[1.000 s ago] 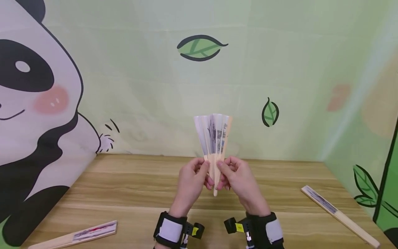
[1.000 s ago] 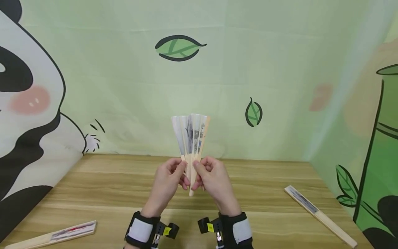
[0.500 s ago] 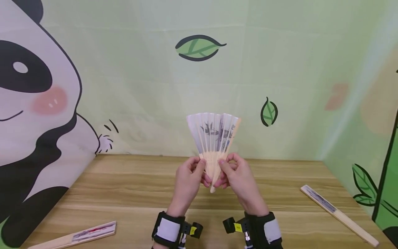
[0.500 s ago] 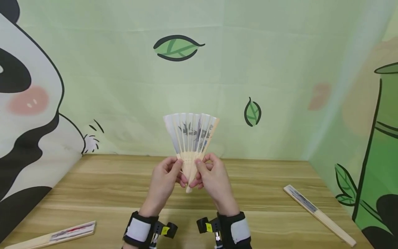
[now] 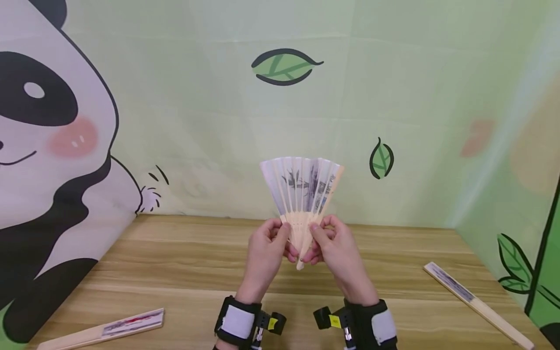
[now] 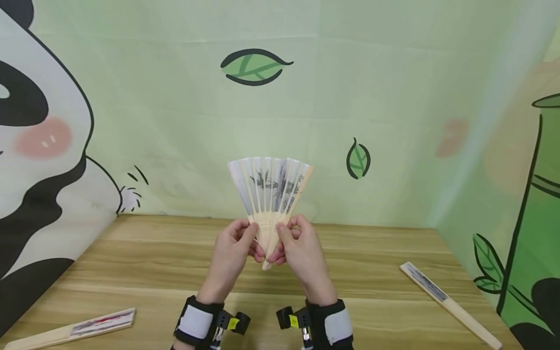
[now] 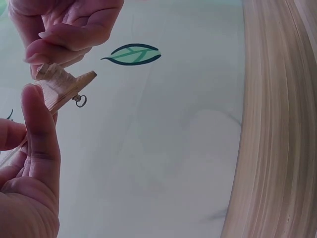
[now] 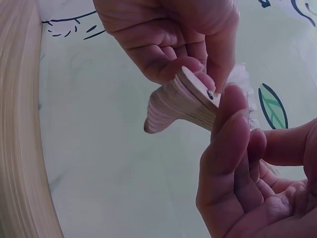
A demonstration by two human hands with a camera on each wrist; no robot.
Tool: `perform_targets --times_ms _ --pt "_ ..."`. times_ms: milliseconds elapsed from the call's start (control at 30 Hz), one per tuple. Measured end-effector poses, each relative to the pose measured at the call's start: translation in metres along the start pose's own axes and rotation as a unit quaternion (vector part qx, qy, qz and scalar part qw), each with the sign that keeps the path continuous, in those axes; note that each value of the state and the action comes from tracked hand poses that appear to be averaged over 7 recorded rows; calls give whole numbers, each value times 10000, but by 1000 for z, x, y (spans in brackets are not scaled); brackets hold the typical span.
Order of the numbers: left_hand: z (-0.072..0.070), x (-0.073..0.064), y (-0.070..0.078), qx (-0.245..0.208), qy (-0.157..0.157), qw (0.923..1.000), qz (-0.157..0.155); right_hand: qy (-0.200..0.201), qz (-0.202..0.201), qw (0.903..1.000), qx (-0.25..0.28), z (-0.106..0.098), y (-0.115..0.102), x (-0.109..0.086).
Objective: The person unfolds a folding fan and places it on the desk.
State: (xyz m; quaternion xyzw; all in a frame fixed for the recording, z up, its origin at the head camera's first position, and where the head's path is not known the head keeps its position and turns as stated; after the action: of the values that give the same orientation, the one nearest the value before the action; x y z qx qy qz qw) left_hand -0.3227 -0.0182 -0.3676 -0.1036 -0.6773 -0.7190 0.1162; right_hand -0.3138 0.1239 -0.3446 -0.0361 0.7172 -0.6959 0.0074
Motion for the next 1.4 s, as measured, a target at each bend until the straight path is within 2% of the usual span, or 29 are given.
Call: perform_targets --times_ms 700,867,1400 --pt "-1 1 0 -164 141 9997 132 55 -44 9999 109 -1 -2 -1" --pt "-2 1 0 -287 142 9994 120 67 -24 9999 109 -2 -2 -2" --pt "-6 1 0 -298 221 9993 91 201 -107 9993 291 0 -4 -3"
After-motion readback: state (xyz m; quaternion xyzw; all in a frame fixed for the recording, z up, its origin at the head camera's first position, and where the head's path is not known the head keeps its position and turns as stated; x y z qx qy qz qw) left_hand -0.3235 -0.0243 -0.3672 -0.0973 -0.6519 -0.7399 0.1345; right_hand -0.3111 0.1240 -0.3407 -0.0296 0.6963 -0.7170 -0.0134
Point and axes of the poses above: each hand's wrist, its own x-axis towards the middle knuckle, its own z-axis out of the palm, y = z × x, the point moved 3 cm from there along x, towards the middle knuckle, and after that the axes turned 2 degrees about z, right-handed, at the moved point
